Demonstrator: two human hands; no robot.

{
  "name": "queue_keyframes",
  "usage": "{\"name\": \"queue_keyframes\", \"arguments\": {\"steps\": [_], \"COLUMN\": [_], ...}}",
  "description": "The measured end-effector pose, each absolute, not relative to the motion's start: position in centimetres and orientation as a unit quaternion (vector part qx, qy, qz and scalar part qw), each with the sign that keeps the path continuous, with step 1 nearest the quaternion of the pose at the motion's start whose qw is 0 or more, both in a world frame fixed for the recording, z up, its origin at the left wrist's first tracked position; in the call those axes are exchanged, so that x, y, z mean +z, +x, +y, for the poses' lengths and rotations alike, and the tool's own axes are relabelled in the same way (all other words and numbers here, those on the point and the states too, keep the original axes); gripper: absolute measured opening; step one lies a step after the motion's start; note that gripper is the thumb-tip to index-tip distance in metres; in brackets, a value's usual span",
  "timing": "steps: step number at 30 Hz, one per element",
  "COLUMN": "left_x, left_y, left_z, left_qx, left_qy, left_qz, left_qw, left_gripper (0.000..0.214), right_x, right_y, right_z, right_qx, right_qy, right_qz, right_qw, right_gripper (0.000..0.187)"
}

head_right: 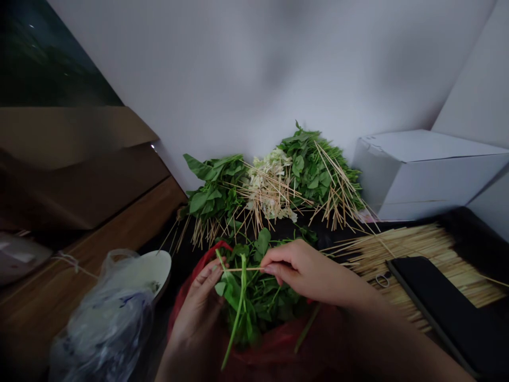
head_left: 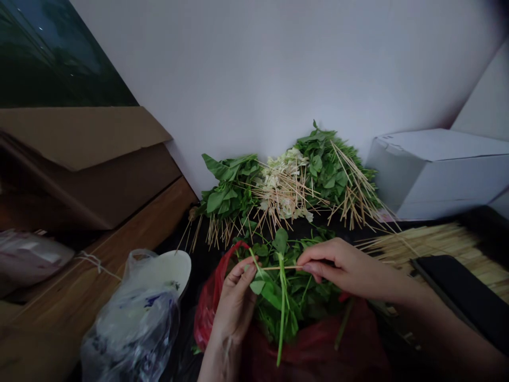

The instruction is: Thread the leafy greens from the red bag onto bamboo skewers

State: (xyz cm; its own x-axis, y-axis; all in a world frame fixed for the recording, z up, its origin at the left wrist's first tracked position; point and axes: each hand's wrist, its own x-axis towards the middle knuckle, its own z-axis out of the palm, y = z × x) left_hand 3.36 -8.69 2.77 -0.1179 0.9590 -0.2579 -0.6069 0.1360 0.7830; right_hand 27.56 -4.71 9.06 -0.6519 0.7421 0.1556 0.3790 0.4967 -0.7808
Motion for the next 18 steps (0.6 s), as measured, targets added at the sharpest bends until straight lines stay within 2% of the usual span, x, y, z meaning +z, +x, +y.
{"name": "queue_keyframes", "arguments": {"steps": [9, 18], "left_x": [2.69, 2.95], "left_y": [3.58, 3.86], "left_z": [-8.76, -8.84], "left_qx": [0.64, 0.632], "left_qy": [0.249, 0.26], "left_qz": [0.414, 0.431], "left_qw": [0.597, 0.589], "left_gripper": [0.024, 0.029], "right_x": [8.36, 8.15], "right_y": [26.83, 26.66], "right_z": [-5.06, -5.12], "right_qx": [0.295, 0.28], "right_qy": [-0.353, -0.351], "right_qz": [-0.848, -0.853], "right_qw": [0.264, 0.266], "right_gripper": [0.024, 0.026]}}
